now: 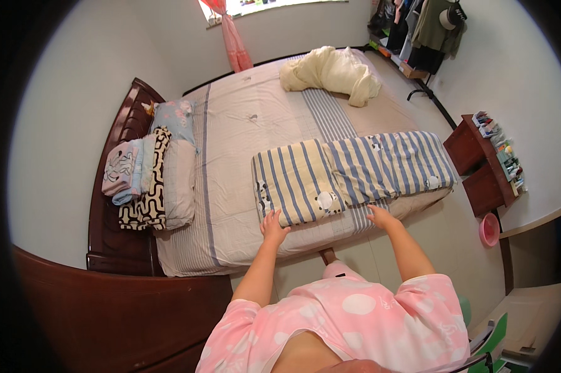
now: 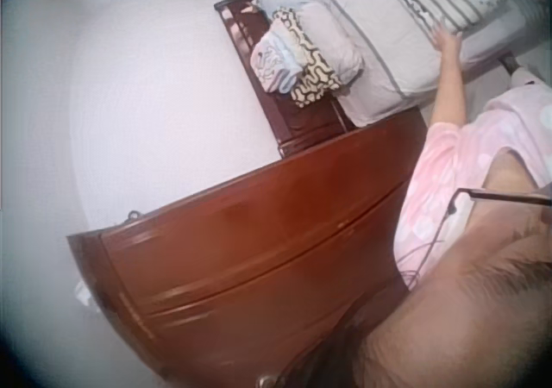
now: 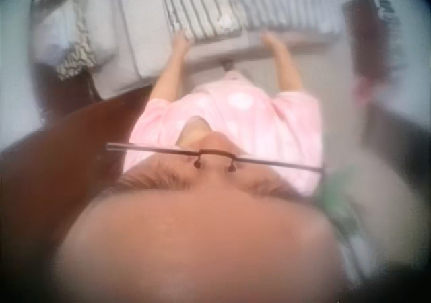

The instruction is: The person folds a large striped fabric item on a bed by aligning the edges and folding it into a rectangle, then places it on a stack of other folded linens.

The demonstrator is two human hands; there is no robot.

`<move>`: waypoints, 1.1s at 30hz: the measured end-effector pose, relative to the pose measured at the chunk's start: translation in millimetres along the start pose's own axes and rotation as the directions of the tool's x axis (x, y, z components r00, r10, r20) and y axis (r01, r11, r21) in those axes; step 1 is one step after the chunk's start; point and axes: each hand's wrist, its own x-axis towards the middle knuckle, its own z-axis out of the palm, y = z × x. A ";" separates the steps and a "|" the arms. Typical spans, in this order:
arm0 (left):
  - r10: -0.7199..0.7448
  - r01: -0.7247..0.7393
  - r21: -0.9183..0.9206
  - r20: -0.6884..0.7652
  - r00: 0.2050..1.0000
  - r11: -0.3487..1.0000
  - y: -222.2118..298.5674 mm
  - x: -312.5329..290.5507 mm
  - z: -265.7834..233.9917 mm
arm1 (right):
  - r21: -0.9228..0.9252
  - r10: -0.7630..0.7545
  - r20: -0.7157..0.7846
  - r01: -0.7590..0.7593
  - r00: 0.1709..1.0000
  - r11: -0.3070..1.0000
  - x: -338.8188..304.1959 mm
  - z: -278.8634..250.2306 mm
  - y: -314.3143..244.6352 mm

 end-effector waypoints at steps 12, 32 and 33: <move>0.055 -0.057 0.028 0.086 0.995 0.998 39.2 -4.9 -15.9 | 0.248 0.144 -0.211 -0.089 0.967 0.965 -47.5 -14.0 62.5; 0.279 -0.234 -0.163 0.360 0.890 0.958 347.1 26.1 179.7 | 0.526 0.448 -0.217 -0.283 0.867 0.802 -165.0 -87.6 365.8; 0.289 -0.201 -0.264 0.359 0.887 0.943 360.1 26.0 192.0 | 0.491 0.430 -0.229 -0.278 0.873 0.826 -161.4 -97.6 381.3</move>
